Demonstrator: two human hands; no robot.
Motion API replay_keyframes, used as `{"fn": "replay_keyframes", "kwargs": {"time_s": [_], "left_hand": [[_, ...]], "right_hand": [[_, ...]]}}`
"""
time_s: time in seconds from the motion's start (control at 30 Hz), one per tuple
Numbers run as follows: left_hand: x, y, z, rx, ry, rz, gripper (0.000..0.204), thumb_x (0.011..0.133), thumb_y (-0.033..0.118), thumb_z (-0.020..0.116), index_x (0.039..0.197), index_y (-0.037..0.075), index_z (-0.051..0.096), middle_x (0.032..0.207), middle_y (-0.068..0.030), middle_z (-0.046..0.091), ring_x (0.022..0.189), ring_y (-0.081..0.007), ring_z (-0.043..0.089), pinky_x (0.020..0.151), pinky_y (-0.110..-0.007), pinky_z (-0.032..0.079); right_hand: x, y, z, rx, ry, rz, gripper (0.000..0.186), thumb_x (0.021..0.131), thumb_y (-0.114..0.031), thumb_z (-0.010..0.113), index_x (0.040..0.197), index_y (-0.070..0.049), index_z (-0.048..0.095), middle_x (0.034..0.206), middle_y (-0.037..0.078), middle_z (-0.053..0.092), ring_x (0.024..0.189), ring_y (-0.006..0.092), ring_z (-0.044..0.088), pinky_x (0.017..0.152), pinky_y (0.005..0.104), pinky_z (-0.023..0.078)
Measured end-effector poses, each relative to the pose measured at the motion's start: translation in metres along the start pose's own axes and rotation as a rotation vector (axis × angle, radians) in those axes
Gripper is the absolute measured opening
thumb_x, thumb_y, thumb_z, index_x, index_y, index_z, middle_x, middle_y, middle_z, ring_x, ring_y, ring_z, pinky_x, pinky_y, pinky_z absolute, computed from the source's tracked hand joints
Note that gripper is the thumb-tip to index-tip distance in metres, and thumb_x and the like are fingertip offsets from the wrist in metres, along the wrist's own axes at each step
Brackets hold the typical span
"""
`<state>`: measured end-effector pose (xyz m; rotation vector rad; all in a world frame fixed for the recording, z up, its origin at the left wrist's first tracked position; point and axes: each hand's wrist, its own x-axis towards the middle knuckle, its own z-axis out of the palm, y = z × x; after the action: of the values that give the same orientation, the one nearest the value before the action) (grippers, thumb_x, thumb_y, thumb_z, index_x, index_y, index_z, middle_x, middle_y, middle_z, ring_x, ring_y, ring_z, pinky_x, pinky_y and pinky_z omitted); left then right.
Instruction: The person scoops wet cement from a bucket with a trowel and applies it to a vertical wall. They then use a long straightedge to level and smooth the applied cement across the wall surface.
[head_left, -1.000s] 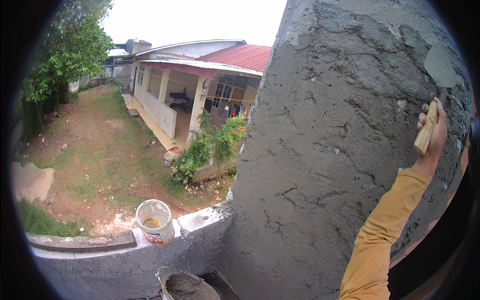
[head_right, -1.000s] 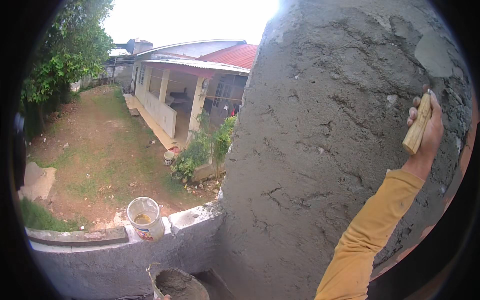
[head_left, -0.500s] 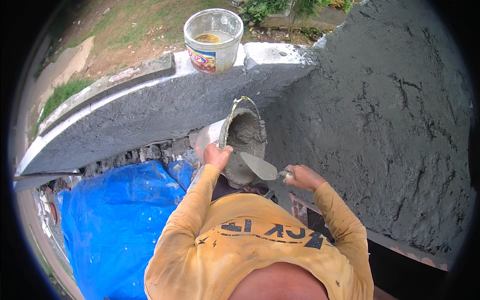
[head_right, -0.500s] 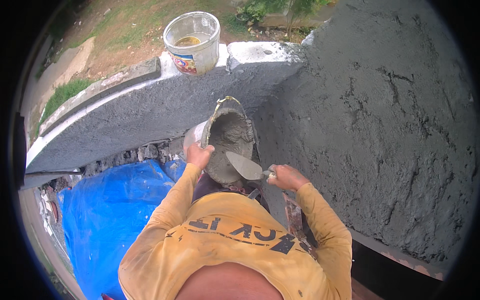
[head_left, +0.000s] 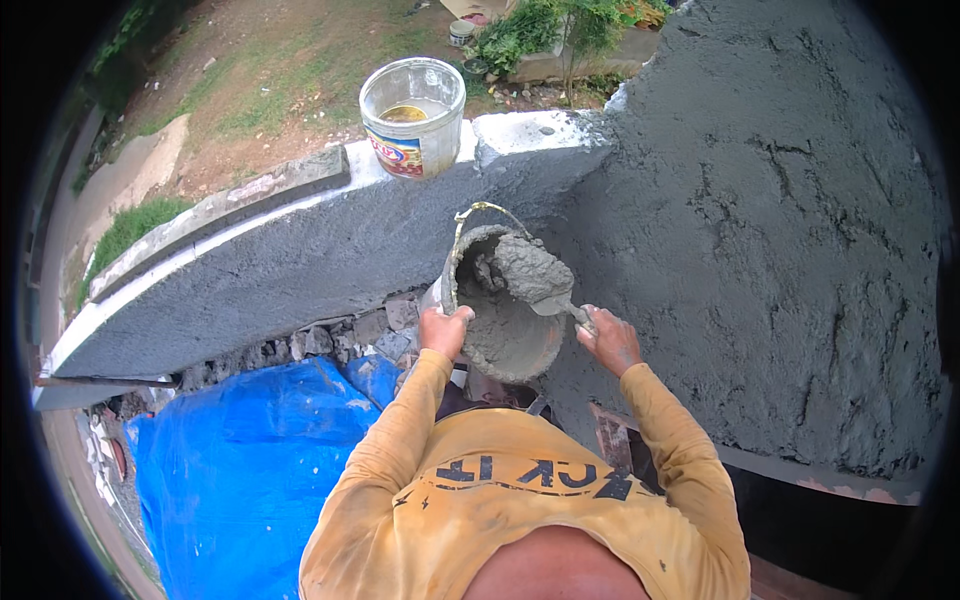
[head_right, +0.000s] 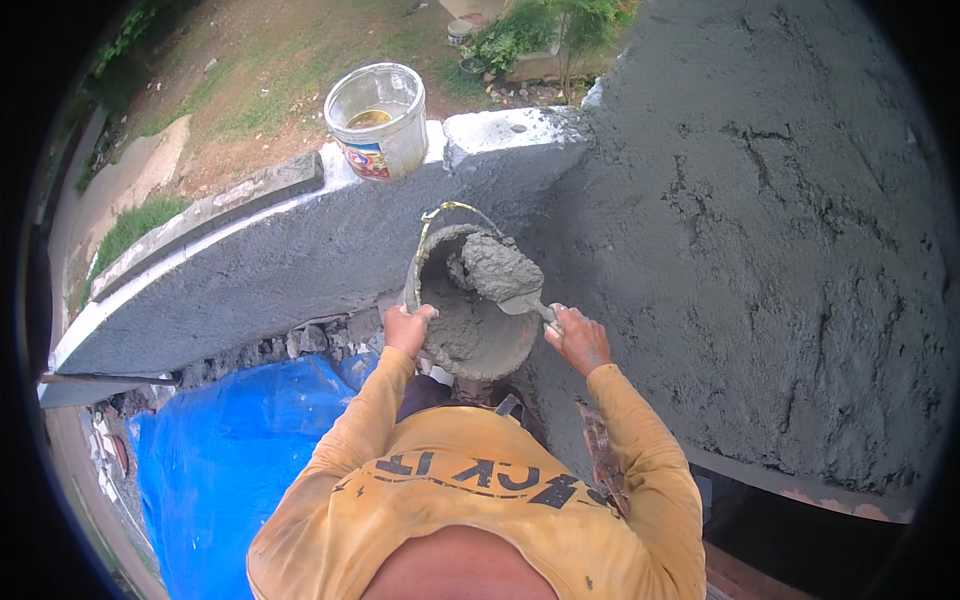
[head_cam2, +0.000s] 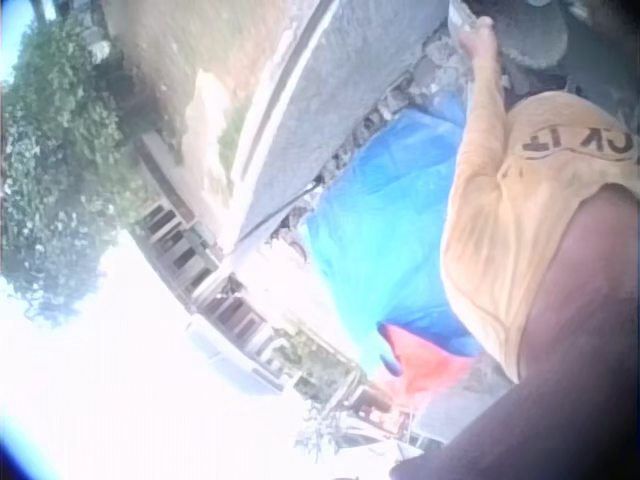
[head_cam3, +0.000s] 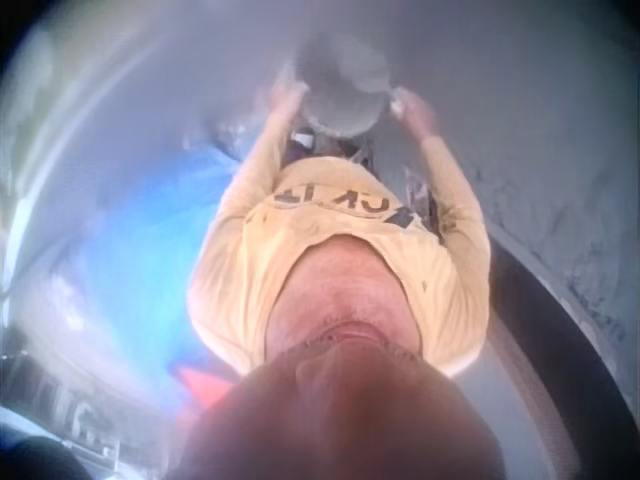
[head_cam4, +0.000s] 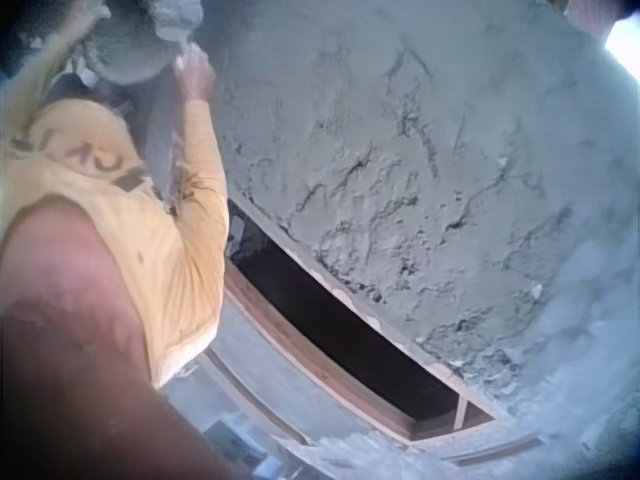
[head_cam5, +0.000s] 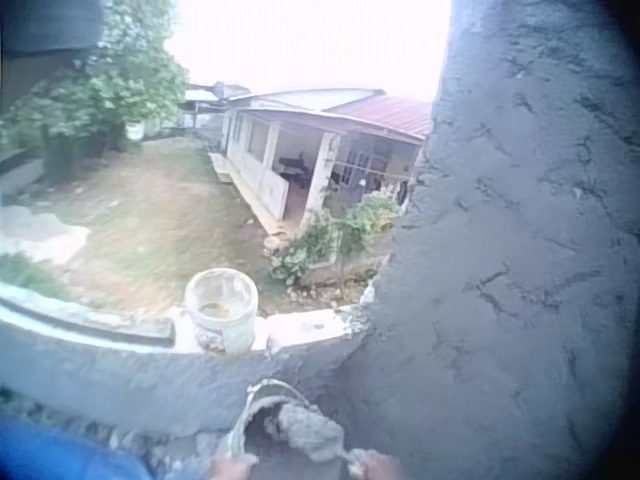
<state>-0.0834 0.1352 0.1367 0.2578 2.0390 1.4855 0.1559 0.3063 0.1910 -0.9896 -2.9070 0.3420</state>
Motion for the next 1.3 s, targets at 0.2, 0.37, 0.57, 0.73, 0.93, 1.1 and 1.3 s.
{"fn": "replay_keyframes", "kwargs": {"time_s": [0.2,0.37,0.57,0.73,0.93,1.1,1.3], "left_hand": [[0.005,-0.063,0.003,0.248,0.019,-0.05,0.033,0.063,0.027,0.069,0.079,-0.002,0.068,0.074,-0.023,0.065,0.073,-0.0357,0.065,0.071,-0.042,0.049],[0.0,-0.101,-0.021,0.285,0.234,-0.155,0.037,0.06,0.022,0.069,0.078,-0.01,0.063,0.076,-0.0261,0.064,0.077,-0.0393,0.063,0.074,-0.044,0.048],[-0.019,-0.121,-0.063,0.079,0.175,-0.321,0.052,0.074,0.039,0.066,0.108,0.0,0.061,0.101,-0.0182,0.064,0.088,-0.031,0.061,0.076,-0.042,0.048],[-0.03,-0.099,-0.073,0.11,0.385,-0.083,0.054,0.076,0.041,0.067,0.111,0.0,0.061,0.101,-0.016,0.064,0.084,-0.027,0.06,0.07,-0.041,0.049],[0.009,-0.097,-0.052,0.163,0.335,-0.326,0.047,0.069,0.03,0.068,0.096,-0.007,0.06,0.091,-0.0235,0.063,0.083,-0.0355,0.06,0.073,-0.043,0.048],[0.031,-0.095,-0.061,0.184,0.522,-0.197,0.041,0.062,0.021,0.068,0.083,-0.013,0.06,0.082,-0.0298,0.062,0.082,-0.0425,0.061,0.076,-0.045,0.047],[0.045,-0.052,-0.027,0.366,0.138,-0.083,0.039,0.066,0.025,0.068,0.079,-0.011,0.062,0.079,-0.0291,0.063,0.08,-0.0419,0.062,0.073,-0.044,0.048]], "right_hand": [[0.022,-0.019,-0.158,-0.239,-0.016,-0.063,0.043,0.081,-0.032,0.062,0.116,-0.009,0.055,0.092,0.012,0.06,0.075,0.0331,0.063,0.065,0.0438,0.05],[0.067,-0.086,-0.312,-0.496,0.128,-0.279,0.041,0.081,-0.03,0.064,0.113,-0.008,0.055,0.091,0.01,0.06,0.065,0.0282,0.062,0.057,0.0397,0.05],[0.124,-0.195,-0.479,-0.175,0.51,-0.61,0.039,0.085,-0.023,0.061,0.113,0.004,0.057,0.073,0.008,0.061,0.055,0.0095,0.057,0.049,0.0246,0.046],[0.185,-0.185,-0.597,0.301,0.567,-0.562,0.032,0.09,-0.028,0.052,0.104,0.0,0.059,0.069,0.004,0.057,0.05,0.0096,0.054,0.042,0.0221,0.045],[0.142,-0.054,-0.676,0.673,1.266,-0.177,0.03,0.086,-0.028,0.058,0.105,-0.004,0.058,0.069,0.004,0.054,0.051,0.01,0.053,0.042,0.0233,0.046],[0.032,-0.073,-0.531,0.559,1.317,-0.211,0.038,0.09,-0.027,0.053,0.116,0.001,0.054,0.071,0.003,0.055,0.051,0.0072,0.052,0.041,0.0202,0.044],[0.038,-0.039,-0.25,0.279,0.184,0.298,0.042,0.081,-0.024,0.061,0.115,0.0,0.055,0.089,0.013,0.062,0.079,0.0214,0.062,0.068,0.0318,0.049]]}}
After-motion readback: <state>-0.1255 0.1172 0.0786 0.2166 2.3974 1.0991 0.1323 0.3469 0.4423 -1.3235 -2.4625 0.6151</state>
